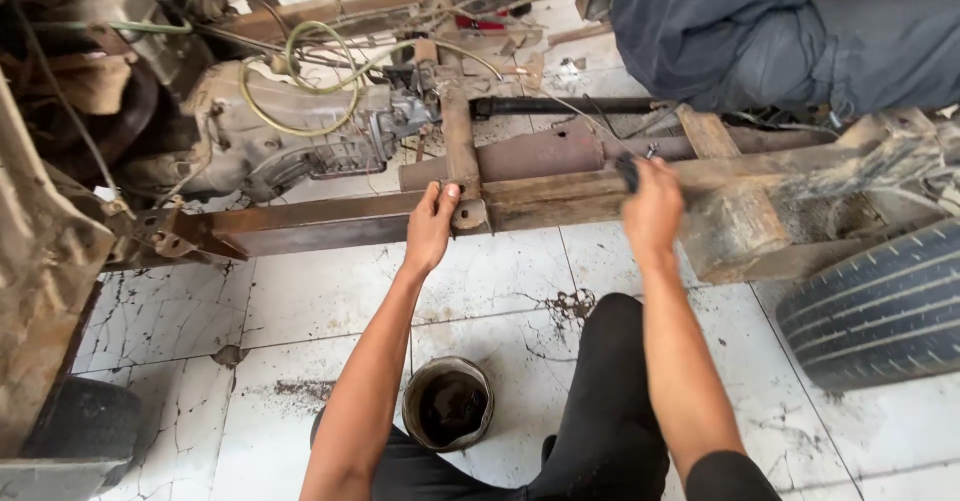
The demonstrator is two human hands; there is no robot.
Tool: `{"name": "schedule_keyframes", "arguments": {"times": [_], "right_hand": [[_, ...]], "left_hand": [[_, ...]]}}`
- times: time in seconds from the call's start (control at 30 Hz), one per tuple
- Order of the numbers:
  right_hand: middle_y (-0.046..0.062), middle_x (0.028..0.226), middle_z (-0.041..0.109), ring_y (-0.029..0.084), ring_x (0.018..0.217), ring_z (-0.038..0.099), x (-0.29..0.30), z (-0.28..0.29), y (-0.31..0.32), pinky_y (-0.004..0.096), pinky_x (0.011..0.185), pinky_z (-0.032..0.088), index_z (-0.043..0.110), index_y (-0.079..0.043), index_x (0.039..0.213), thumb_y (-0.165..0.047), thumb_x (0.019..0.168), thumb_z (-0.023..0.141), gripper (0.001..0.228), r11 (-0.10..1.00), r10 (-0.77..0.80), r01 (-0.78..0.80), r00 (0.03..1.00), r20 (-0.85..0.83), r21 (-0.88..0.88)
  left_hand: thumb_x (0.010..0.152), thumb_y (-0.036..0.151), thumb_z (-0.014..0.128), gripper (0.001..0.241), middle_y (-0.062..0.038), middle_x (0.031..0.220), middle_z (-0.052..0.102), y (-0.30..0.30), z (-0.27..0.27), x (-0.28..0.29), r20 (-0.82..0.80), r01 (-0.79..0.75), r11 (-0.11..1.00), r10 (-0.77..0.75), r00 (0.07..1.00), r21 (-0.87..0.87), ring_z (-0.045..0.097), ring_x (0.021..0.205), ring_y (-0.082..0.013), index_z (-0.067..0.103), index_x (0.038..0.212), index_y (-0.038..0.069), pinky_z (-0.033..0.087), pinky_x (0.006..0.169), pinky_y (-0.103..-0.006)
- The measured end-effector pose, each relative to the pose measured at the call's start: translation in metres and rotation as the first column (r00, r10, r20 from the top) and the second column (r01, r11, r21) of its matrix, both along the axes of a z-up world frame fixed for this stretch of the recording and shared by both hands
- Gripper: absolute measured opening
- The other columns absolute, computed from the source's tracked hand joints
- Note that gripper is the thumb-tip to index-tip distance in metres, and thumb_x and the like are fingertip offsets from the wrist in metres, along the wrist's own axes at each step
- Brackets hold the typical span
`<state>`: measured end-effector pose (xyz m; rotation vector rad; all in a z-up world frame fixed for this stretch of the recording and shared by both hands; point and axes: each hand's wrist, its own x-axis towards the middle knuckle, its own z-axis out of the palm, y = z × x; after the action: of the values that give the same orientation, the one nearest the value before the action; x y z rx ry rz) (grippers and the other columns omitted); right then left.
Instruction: The person sits on the floor and wipes a metal vehicle chassis with a dark cloth, then uses a red-handled scraper to remove grime from a bracket on the chassis. The person repeatedly dips the cloth into a bucket of dark liquid and continues cleaning the same area.
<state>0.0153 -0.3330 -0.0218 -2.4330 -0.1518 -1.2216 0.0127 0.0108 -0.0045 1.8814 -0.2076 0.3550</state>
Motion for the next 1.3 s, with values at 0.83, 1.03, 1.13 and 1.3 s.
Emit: {"name": "schedule_keyframes", "arguments": {"times": [0.83,1.03,1.13,1.3], "right_hand": [[0.011,0.127,0.07,0.032,0.126,0.06,0.018,-0.013,0.06,0.044,0.109,0.047,0.073,-0.008,0.12,0.015,0.072,0.057,0.055,0.992,0.117,-0.123,0.978,-0.17,-0.022],[0.008,0.138,0.067,0.024,0.133,0.059,-0.001,0.009,0.03,0.04,0.118,0.041,0.069,-0.009,0.131,0.022,0.081,0.049,0.061,0.902,0.419,-0.429,0.896,-0.146,-0.041],[0.006,0.138,0.066,0.028,0.123,0.059,-0.028,0.047,-0.062,0.036,0.11,0.046,0.069,-0.01,0.131,0.027,0.071,0.051,0.072,0.981,0.151,-0.186,0.915,-0.374,-0.061],[0.023,0.138,0.062,0.041,0.125,0.055,-0.004,0.013,-0.211,0.047,0.099,0.051,0.062,-0.007,0.14,0.016,0.071,0.06,0.073,0.932,-0.344,0.279,0.88,-0.326,-0.23]], "left_hand": [[0.116,0.055,0.049,0.063,-0.027,0.131,0.062,-0.002,-0.037,0.009,0.046,-0.194,0.975,0.19,0.981,0.111,0.056,0.119,-0.0392,0.051,0.14,-0.003,0.041,0.096,-0.0431],[0.109,0.049,0.045,0.049,-0.014,0.095,0.068,-0.005,0.006,-0.011,-0.118,-0.047,0.997,0.054,0.992,0.06,0.056,0.088,-0.0215,0.061,0.111,0.003,0.048,0.083,-0.0352],[0.11,0.05,0.045,0.051,-0.016,0.096,0.069,-0.008,0.009,-0.014,-0.185,-0.089,0.991,0.105,0.977,0.096,0.057,0.084,-0.023,0.059,0.109,0.002,0.048,0.084,-0.0368],[0.106,0.059,0.045,0.073,-0.025,0.134,0.064,-0.009,-0.014,-0.002,-0.14,-0.205,0.968,0.225,0.964,0.146,0.059,0.127,-0.0372,0.049,0.146,-0.003,0.043,0.104,-0.0419]]}}
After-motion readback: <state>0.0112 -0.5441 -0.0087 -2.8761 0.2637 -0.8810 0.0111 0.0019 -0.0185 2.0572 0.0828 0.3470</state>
